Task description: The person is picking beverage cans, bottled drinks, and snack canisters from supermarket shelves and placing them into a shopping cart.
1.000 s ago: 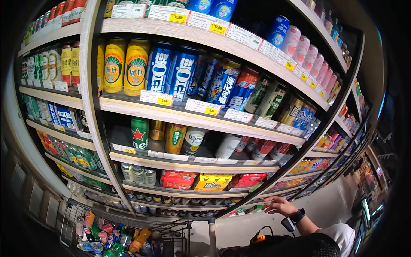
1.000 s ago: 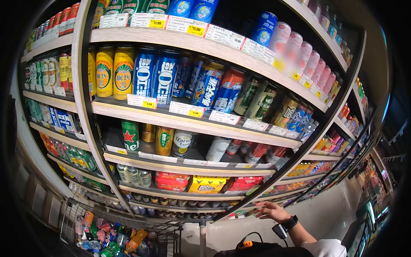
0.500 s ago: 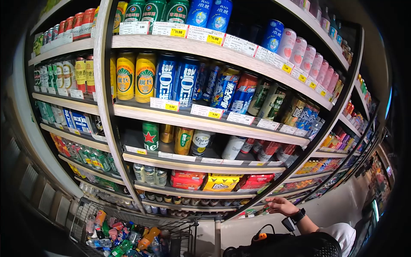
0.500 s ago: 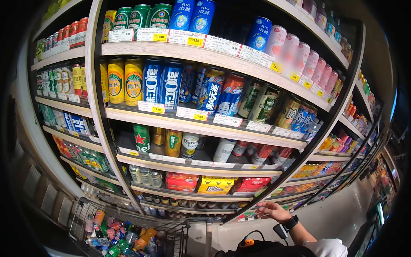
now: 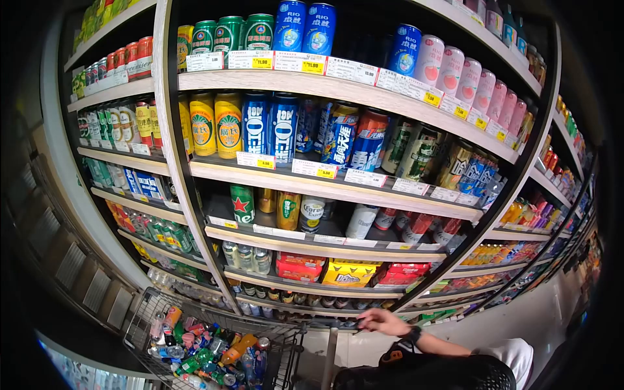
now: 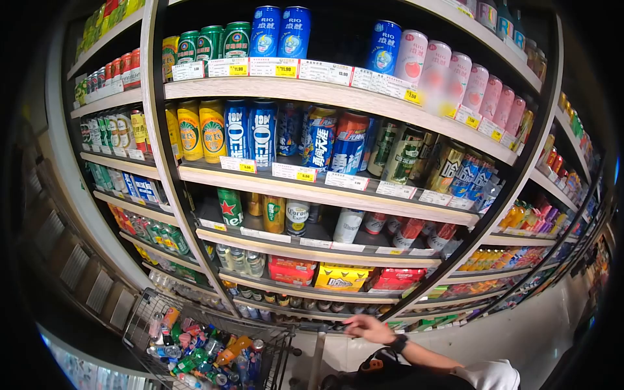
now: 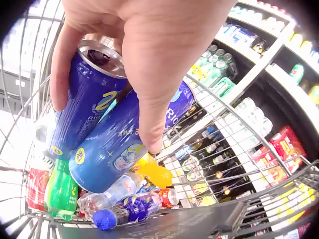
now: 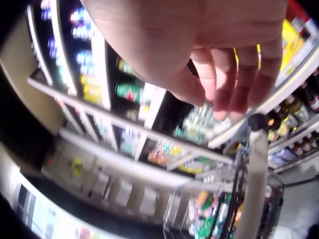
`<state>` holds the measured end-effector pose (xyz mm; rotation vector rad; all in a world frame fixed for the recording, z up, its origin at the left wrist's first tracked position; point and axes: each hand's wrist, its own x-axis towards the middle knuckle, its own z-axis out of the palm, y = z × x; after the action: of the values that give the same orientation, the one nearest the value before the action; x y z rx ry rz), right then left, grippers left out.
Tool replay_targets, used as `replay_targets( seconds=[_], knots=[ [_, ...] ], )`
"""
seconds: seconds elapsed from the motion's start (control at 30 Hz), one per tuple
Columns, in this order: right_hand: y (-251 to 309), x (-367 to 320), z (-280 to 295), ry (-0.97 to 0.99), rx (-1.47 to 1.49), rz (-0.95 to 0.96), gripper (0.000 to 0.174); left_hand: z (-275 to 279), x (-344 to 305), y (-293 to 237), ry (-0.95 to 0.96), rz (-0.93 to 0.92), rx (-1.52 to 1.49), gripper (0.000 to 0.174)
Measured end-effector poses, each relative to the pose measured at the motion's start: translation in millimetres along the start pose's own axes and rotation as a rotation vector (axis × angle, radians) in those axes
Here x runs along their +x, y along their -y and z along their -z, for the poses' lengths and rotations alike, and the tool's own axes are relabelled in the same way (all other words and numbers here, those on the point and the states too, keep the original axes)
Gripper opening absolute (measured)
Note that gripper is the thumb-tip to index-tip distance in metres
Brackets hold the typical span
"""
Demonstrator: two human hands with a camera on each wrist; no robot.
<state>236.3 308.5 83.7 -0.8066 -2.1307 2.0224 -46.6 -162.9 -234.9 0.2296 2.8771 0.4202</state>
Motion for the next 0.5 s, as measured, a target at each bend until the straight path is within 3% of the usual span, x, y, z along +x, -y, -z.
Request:
replay_targets(
  seconds=[0.03,0.07,0.17,0.2,0.23,0.3,0.37,0.4,0.43,0.5],
  knots=[
    [-14.5,19.1,-19.1,0.124,0.019,0.126,0.029,46.6,-11.8,-22.6,0.127,0.02,-0.013,0.032],
    [-5.9,40.2,-46.8,0.186,-0.236,0.053,0.029,39.5,-13.1,-16.3,0.053,-0.018,0.015,0.03],
    [-12.1,100.5,-141.1,0.525,-0.349,0.423,0.034,40.2,-10.7,-16.9,-0.046,-0.072,0.069,0.025],
    [-21.6,117.5,-178.8,0.607,-0.404,0.442,0.038,40.6,-13.1,-18.9,-0.119,-0.083,-0.009,0.029],
    [-29.4,131.5,-216.9,0.688,-0.46,0.462,0.042,31.8,-6.8,-11.1,-0.102,0.063,-0.127,0.031],
    [-17.9,141.1,-284.0,0.618,-0.587,0.835,0.067,57.3,-23.0,-29.5,-0.286,-0.231,-0.052,0.027],
    [-3.1,145.1,-323.2,0.875,-0.683,0.497,0.089,109.4,-43.0,-81.5,-0.084,-0.164,-0.009,0.063],
    [-25.2,148.8,-346.8,0.951,-0.622,0.455,0.096,112.2,-51.7,-82.3,-0.126,-0.174,-0.013,0.061],
    [-47.8,151.6,-372.3,1.003,-0.64,0.505,0.098,111.6,-59.9,-80.8,-0.228,-0.23,-0.005,0.061],
    [-72.7,157.0,-380.2,0.982,-0.955,0.776,0.096,77.6,-53.5,-67.5,-0.288,-0.308,0.137,0.061]
  ],
)
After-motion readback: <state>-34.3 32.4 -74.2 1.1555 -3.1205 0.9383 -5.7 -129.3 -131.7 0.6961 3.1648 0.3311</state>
